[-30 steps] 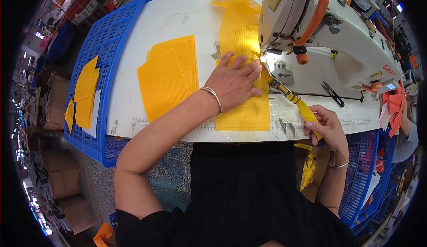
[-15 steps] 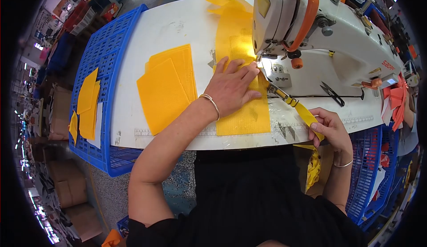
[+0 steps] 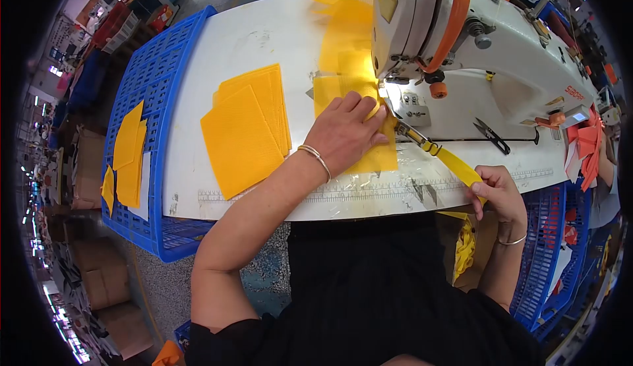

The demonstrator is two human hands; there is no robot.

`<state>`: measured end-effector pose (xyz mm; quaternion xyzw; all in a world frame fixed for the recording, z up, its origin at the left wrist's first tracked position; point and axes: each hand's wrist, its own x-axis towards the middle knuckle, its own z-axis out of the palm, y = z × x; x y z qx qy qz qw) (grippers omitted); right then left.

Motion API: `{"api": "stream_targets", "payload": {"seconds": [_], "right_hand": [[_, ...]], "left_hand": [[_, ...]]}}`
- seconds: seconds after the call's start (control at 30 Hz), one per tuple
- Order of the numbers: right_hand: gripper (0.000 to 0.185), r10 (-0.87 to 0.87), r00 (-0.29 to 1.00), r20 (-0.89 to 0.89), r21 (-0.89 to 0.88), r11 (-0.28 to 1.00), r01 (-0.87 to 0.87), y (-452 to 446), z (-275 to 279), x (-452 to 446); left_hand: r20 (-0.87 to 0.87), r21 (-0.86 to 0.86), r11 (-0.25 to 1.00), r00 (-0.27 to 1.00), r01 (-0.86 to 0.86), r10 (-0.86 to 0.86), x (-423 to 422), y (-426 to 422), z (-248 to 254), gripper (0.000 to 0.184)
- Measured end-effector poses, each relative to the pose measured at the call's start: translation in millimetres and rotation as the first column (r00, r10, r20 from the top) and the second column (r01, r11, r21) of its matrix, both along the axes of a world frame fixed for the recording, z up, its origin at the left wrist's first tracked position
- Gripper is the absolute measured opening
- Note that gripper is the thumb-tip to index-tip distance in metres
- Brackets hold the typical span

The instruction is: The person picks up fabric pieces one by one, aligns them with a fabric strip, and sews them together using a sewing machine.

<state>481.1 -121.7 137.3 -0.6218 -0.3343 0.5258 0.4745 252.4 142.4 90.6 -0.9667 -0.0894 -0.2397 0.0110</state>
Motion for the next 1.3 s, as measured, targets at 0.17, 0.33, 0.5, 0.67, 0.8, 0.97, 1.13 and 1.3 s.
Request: {"api": "stream_targets", "payload": {"seconds": [0.17,0.33,0.5,0.67,0.8,0.97,1.13,1.3], "right_hand": [[0.022,0.011,1.0,0.0,0.02,1.0,-0.011,-8,-4,6],[0.021,0.0,1.0,-0.002,0.039,0.999,0.0,-8,-5,6],[0.021,-0.003,1.0,-0.009,0.039,0.999,0.003,-9,-6,7],[0.021,-0.012,1.0,-0.013,0.037,0.999,0.012,-10,-6,5],[0.021,-0.014,1.0,-0.015,0.044,0.999,0.015,-8,-5,5],[0.02,-0.013,1.0,-0.022,0.046,0.999,0.014,-7,-5,4],[0.017,-0.018,1.0,-0.008,0.038,0.999,0.018,-7,-5,4],[0.016,-0.013,1.0,0.01,0.024,1.0,0.013,-8,-4,3]], "left_hand": [[0.08,0.024,0.998,0.995,0.051,-0.053,2,3,-9,0.04],[0.025,-0.015,1.0,0.999,0.026,-0.025,-1,-2,0,0.038],[-0.011,-0.038,0.999,1.0,0.023,-0.023,-3,-2,2,0.038],[0.052,-0.044,0.996,0.996,0.08,-0.077,-3,1,-4,0.038],[0.073,-0.028,0.995,0.993,0.092,-0.09,-1,3,-2,0.038],[0.072,0.004,0.997,0.994,0.079,-0.079,2,6,-6,0.038],[0.093,0.026,0.998,0.994,0.062,-0.064,5,10,-12,0.039],[0.08,0.022,0.999,0.996,0.046,-0.047,6,10,-11,0.039]]}}
